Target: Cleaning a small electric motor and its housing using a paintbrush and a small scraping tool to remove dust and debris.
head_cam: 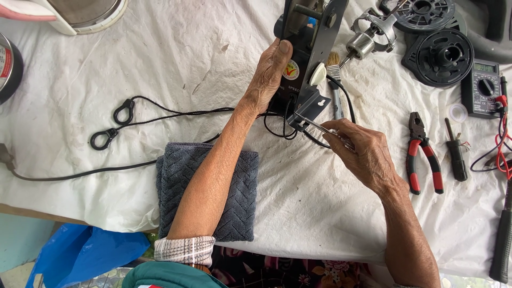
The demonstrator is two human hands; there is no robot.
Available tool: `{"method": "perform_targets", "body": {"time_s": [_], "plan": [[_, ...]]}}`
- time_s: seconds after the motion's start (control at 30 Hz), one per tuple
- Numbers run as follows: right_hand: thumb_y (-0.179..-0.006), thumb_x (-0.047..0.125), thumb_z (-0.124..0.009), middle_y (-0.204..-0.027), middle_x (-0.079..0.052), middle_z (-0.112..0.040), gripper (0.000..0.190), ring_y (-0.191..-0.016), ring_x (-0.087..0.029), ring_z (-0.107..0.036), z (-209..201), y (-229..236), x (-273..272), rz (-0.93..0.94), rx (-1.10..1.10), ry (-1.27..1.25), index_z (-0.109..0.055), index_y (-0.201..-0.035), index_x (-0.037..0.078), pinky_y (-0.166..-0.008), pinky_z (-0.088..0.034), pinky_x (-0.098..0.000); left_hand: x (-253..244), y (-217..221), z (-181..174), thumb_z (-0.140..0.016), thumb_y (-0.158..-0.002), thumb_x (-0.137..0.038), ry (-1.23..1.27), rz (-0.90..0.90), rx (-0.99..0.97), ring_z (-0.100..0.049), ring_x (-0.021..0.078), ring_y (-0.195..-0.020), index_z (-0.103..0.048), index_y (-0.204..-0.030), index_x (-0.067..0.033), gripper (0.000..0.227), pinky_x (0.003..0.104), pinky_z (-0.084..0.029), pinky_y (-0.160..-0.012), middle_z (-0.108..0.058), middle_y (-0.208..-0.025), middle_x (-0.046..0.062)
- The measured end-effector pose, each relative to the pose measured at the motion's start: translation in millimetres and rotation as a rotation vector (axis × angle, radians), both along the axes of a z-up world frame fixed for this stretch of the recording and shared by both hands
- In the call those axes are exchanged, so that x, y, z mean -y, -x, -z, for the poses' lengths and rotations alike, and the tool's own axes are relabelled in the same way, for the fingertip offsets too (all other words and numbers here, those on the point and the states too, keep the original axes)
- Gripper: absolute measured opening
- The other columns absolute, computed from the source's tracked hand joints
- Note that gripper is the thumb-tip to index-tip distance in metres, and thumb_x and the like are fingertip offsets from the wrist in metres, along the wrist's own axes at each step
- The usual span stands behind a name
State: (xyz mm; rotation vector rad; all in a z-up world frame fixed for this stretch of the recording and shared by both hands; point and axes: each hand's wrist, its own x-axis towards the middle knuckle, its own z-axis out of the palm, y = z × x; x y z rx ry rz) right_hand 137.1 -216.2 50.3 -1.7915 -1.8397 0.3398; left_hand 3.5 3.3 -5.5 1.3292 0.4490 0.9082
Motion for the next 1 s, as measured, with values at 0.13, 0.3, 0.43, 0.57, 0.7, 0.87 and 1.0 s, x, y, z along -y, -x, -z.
{"method": "perform_targets", "body": {"time_s": [0.13, 0.3, 0.43, 0.57, 0.7, 0.87, 1.0], "plan": [[-0.102, 0.019, -0.065, -0.084, 0.000, -0.074, 0.018, -0.062, -0.012, -0.061, 1.0, -0.5, -0.2, 0.018, -0.003, 0.010, -0.071, -0.118, 0.012, -0.065, -0.048, -0.0267, -1.5, 0.3, 4.6, -0.044, -0.077, -0.085, 0.068, -0.010, -0.057, -0.005, 0.0300, -0.160, -0.035, -0.075, -0.0242, 0.061, 0.051, 0.004, -0.128, -0.053, -0.105, 0.001], [-0.101, 0.019, -0.067, -0.074, 0.001, -0.067, 0.018, -0.057, -0.011, -0.053, 0.6, 0.2, 0.2, 0.038, -0.016, 0.016, -0.071, -0.118, 0.013, -0.062, -0.045, -0.0258, 0.1, 1.4, 0.6, -0.045, -0.079, -0.084, 0.052, 0.000, -0.014, -0.040, 0.0095, -0.128, -0.031, -0.075, -0.0239, 0.062, 0.048, 0.001, -0.130, -0.029, -0.079, -0.007], [-0.102, 0.018, -0.067, -0.074, 0.001, -0.065, 0.018, -0.057, -0.011, -0.051, -2.5, 1.9, 1.4, 0.021, -0.030, -0.016, -0.070, -0.118, 0.011, -0.062, -0.044, -0.0252, 2.9, 3.3, -5.7, -0.041, -0.082, -0.084, -0.016, -0.039, 0.007, -0.022, 0.0092, -0.077, -0.030, -0.077, -0.0237, 0.061, 0.026, -0.029, -0.089, -0.023, -0.079, -0.007], [-0.101, 0.016, -0.070, -0.069, 0.002, -0.058, 0.015, -0.056, -0.009, -0.043, -3.2, -0.6, 3.6, 0.061, -0.036, -0.029, -0.070, -0.115, 0.011, -0.060, -0.039, -0.0239, 0.7, 2.6, -0.9, -0.044, -0.082, -0.082, 0.017, -0.050, 0.023, -0.022, 0.0091, -0.077, -0.032, -0.080, -0.0237, 0.060, 0.025, -0.027, -0.083, -0.025, -0.081, -0.007], [-0.101, 0.014, -0.071, -0.074, 0.000, -0.064, 0.016, -0.059, -0.010, -0.051, -1.1, 1.2, 2.0, 0.076, -0.001, -0.074, -0.070, -0.117, 0.010, -0.061, -0.043, -0.0247, -6.9, -0.5, 13.0, -0.047, -0.070, -0.092, 0.133, -0.034, -0.010, -0.035, 0.0203, -0.147, -0.042, -0.089, -0.0224, 0.072, 0.051, -0.012, -0.127, -0.053, -0.112, -0.001], [-0.102, 0.016, -0.069, -0.077, 0.001, -0.068, 0.016, -0.058, -0.009, -0.052, -0.7, 4.0, 1.2, 0.098, -0.007, -0.061, -0.071, -0.116, 0.011, -0.062, -0.044, -0.0245, -0.7, 2.7, 0.9, -0.044, -0.079, -0.086, 0.067, -0.045, 0.030, -0.029, 0.0071, -0.084, -0.028, -0.081, -0.0249, 0.063, 0.037, -0.025, -0.118, -0.023, -0.082, -0.008], [-0.102, 0.018, -0.069, -0.076, 0.002, -0.065, 0.016, -0.057, -0.008, -0.048, 0.7, 6.3, 0.8, 0.121, -0.013, -0.059, -0.072, -0.116, 0.012, -0.062, -0.044, -0.0241, 1.6, 3.8, -3.2, -0.045, -0.079, -0.085, 0.062, -0.056, 0.020, -0.023, 0.0078, -0.078, -0.028, -0.079, -0.0250, 0.062, 0.036, -0.026, -0.116, -0.022, -0.079, -0.008]]}}
